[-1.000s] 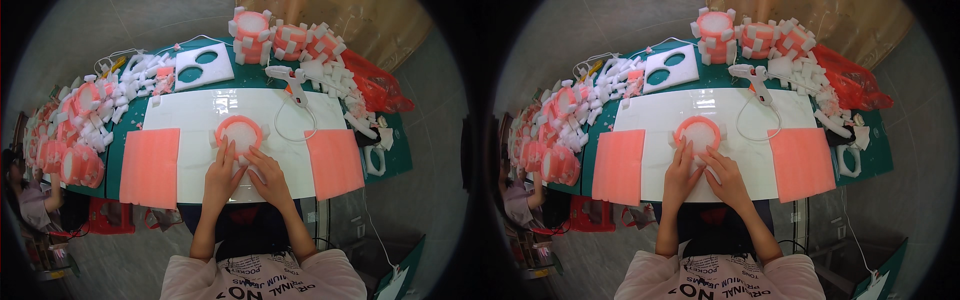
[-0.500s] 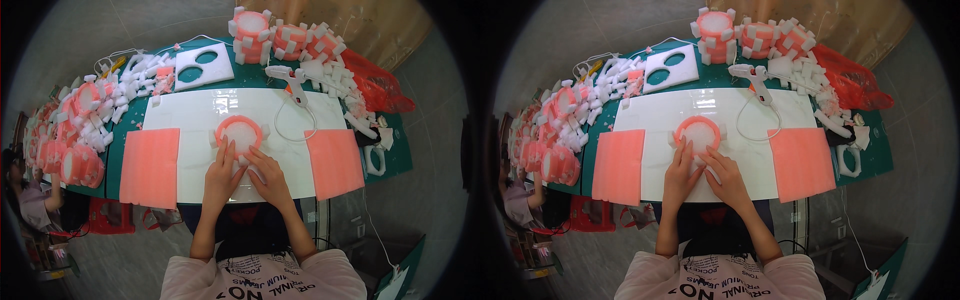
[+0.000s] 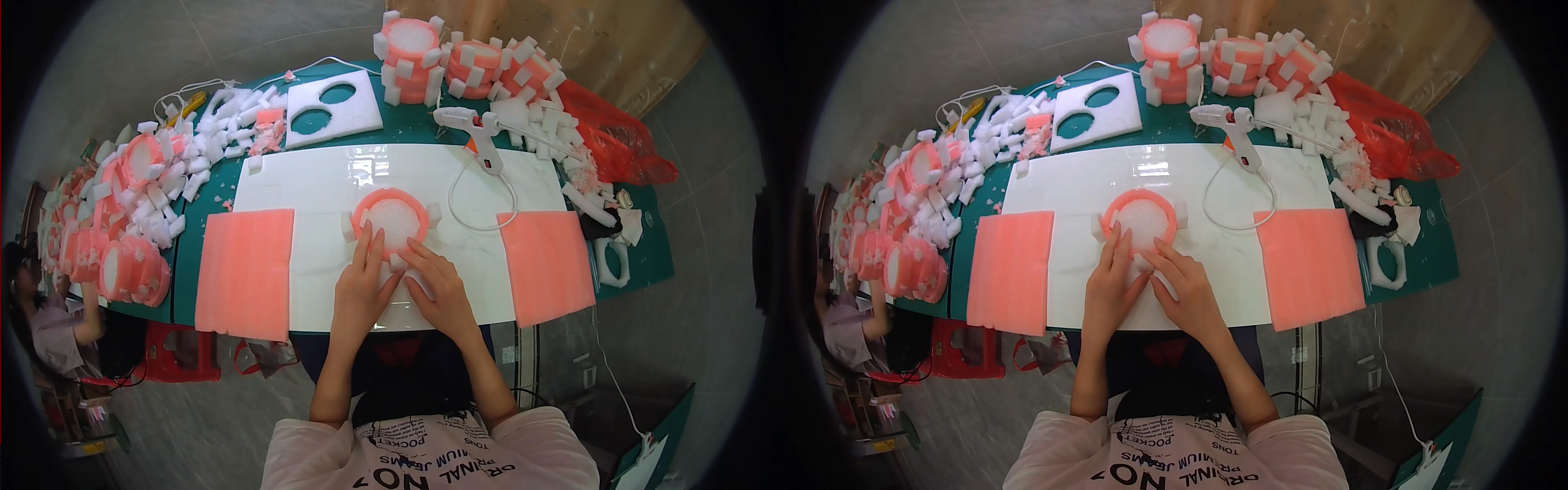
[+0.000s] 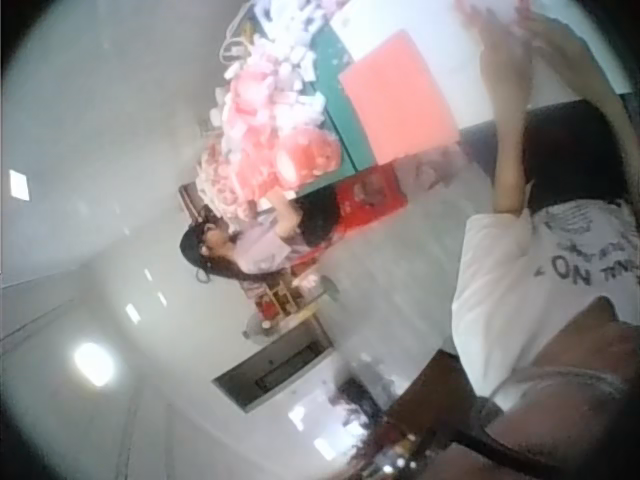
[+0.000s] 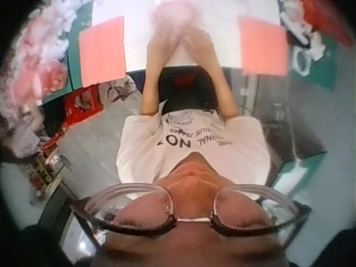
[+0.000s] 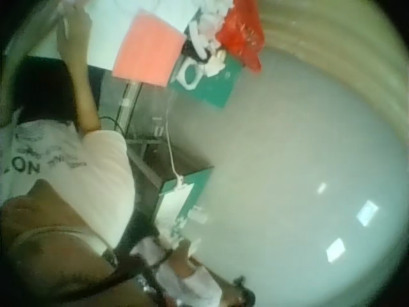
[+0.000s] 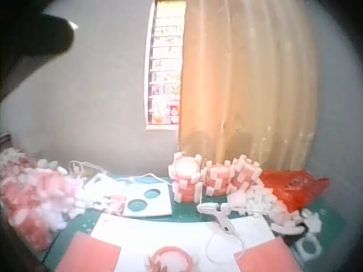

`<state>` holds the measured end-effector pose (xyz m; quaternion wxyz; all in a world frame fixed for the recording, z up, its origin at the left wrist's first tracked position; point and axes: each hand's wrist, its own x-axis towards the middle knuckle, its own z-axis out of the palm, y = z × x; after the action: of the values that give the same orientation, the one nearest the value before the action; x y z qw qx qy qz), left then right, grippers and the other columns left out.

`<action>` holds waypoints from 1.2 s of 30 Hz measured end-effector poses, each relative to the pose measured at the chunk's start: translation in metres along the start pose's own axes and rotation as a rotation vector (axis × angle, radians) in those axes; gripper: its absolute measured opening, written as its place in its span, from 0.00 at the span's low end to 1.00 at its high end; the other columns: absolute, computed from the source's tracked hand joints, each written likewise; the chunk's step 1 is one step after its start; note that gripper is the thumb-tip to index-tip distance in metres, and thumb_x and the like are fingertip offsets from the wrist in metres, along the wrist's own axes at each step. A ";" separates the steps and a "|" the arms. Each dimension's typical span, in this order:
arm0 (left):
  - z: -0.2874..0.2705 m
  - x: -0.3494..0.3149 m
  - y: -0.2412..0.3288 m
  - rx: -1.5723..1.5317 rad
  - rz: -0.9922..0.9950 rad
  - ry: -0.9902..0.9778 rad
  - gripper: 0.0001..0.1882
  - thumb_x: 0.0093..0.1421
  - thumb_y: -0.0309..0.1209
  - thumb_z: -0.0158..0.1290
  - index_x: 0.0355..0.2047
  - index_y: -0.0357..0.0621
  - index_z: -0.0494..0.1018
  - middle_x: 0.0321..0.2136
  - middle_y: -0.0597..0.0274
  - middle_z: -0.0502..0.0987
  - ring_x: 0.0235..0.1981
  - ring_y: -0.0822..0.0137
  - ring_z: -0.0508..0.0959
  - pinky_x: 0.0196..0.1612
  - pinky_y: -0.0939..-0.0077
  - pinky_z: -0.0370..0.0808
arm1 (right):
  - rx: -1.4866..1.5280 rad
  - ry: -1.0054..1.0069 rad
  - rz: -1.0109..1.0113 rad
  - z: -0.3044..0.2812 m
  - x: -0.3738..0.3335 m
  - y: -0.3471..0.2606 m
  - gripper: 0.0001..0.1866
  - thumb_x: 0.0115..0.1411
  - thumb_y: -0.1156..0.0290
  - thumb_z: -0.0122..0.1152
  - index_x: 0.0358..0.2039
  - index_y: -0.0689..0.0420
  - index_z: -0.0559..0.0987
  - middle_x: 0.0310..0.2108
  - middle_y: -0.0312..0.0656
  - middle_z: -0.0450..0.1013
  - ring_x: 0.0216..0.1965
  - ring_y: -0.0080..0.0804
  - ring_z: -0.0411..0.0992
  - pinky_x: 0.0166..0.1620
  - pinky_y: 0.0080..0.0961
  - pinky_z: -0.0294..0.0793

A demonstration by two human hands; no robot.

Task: Using a hot glue gun to attach white foam blocks to a pink foam ring to create a cylindrical structure.

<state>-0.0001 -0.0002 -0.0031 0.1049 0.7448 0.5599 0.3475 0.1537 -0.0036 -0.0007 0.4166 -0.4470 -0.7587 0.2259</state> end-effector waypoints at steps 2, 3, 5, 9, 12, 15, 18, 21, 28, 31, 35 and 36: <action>0.000 0.000 0.000 0.003 0.001 0.000 0.33 0.51 0.32 0.58 0.56 0.36 0.60 0.59 0.46 0.58 0.32 0.53 0.76 0.34 0.68 0.74 | 0.000 0.001 -0.002 0.000 0.000 0.000 0.23 0.51 0.78 0.59 0.49 0.54 0.72 0.54 0.45 0.66 0.50 0.42 0.68 0.52 0.32 0.64; 0.000 0.000 0.000 -0.001 0.000 0.001 0.33 0.51 0.32 0.58 0.56 0.36 0.60 0.59 0.46 0.58 0.32 0.53 0.76 0.34 0.68 0.74 | 0.001 0.000 -0.001 0.000 0.000 0.000 0.23 0.51 0.78 0.59 0.49 0.54 0.72 0.54 0.45 0.66 0.50 0.42 0.68 0.52 0.32 0.64; 0.000 0.000 0.000 -0.005 -0.001 0.003 0.33 0.51 0.32 0.58 0.56 0.36 0.60 0.59 0.46 0.58 0.32 0.53 0.76 0.34 0.69 0.74 | 0.003 0.000 0.000 0.000 0.000 0.000 0.23 0.51 0.78 0.59 0.50 0.54 0.72 0.54 0.45 0.66 0.51 0.42 0.67 0.52 0.32 0.64; 0.000 0.000 0.000 -0.008 0.001 0.002 0.33 0.50 0.32 0.58 0.55 0.36 0.61 0.59 0.46 0.58 0.31 0.52 0.76 0.34 0.69 0.74 | 0.001 -0.002 0.006 0.000 0.000 -0.001 0.23 0.51 0.78 0.59 0.49 0.54 0.72 0.54 0.45 0.66 0.51 0.42 0.67 0.52 0.32 0.64; 0.000 0.000 0.000 -0.007 0.007 0.003 0.33 0.50 0.31 0.58 0.55 0.35 0.61 0.59 0.46 0.58 0.31 0.52 0.76 0.34 0.69 0.74 | -0.005 0.012 -0.016 0.001 0.000 0.001 0.22 0.51 0.78 0.59 0.50 0.54 0.72 0.53 0.45 0.66 0.47 0.42 0.68 0.50 0.32 0.65; 0.000 0.000 0.000 -0.011 0.004 0.002 0.33 0.50 0.31 0.58 0.56 0.35 0.60 0.59 0.46 0.57 0.31 0.52 0.76 0.35 0.69 0.74 | -0.006 0.011 -0.018 0.001 0.000 0.000 0.22 0.51 0.78 0.59 0.49 0.54 0.72 0.53 0.45 0.66 0.47 0.42 0.68 0.50 0.32 0.65; -0.001 0.000 0.000 -0.010 -0.002 -0.004 0.34 0.50 0.31 0.59 0.56 0.36 0.60 0.60 0.46 0.57 0.31 0.52 0.76 0.35 0.68 0.74 | -0.004 -0.001 0.003 0.000 0.000 0.000 0.23 0.50 0.78 0.59 0.49 0.55 0.72 0.54 0.45 0.66 0.50 0.43 0.67 0.52 0.32 0.64; -0.001 0.000 0.001 -0.004 -0.006 -0.013 0.34 0.50 0.31 0.59 0.56 0.36 0.60 0.60 0.46 0.57 0.31 0.52 0.76 0.35 0.68 0.74 | -0.001 -0.004 0.003 0.000 0.000 0.000 0.23 0.51 0.78 0.59 0.49 0.54 0.72 0.54 0.45 0.66 0.51 0.43 0.67 0.52 0.32 0.64; 0.000 0.000 -0.001 -0.007 0.010 0.008 0.33 0.50 0.31 0.59 0.55 0.35 0.61 0.59 0.45 0.58 0.33 0.51 0.76 0.35 0.67 0.74 | 0.009 -0.006 0.005 0.000 0.000 -0.001 0.23 0.51 0.78 0.59 0.50 0.54 0.72 0.54 0.45 0.66 0.51 0.43 0.67 0.53 0.32 0.64; 0.000 0.001 0.000 -0.003 0.009 0.004 0.33 0.50 0.31 0.59 0.55 0.35 0.61 0.59 0.45 0.58 0.35 0.50 0.76 0.36 0.67 0.74 | 0.001 -0.007 0.007 0.000 0.000 -0.001 0.23 0.51 0.78 0.59 0.50 0.54 0.72 0.54 0.45 0.66 0.51 0.43 0.67 0.53 0.32 0.64; -0.001 0.001 0.001 -0.009 0.013 0.007 0.33 0.50 0.31 0.59 0.55 0.34 0.61 0.59 0.44 0.58 0.36 0.50 0.76 0.36 0.67 0.74 | -0.016 0.021 -0.038 0.001 0.000 0.002 0.22 0.53 0.77 0.58 0.50 0.54 0.72 0.53 0.46 0.66 0.46 0.42 0.69 0.48 0.32 0.65; -0.001 0.001 0.001 -0.013 0.007 0.004 0.33 0.50 0.31 0.59 0.55 0.34 0.61 0.59 0.44 0.58 0.36 0.50 0.76 0.36 0.67 0.75 | -0.016 0.018 -0.039 0.001 0.000 0.002 0.22 0.52 0.77 0.58 0.50 0.54 0.72 0.53 0.46 0.66 0.46 0.42 0.69 0.48 0.32 0.65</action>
<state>0.0002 0.0004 -0.0015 0.1074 0.7454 0.5553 0.3528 0.1537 -0.0027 -0.0026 0.4241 -0.4375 -0.7652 0.2079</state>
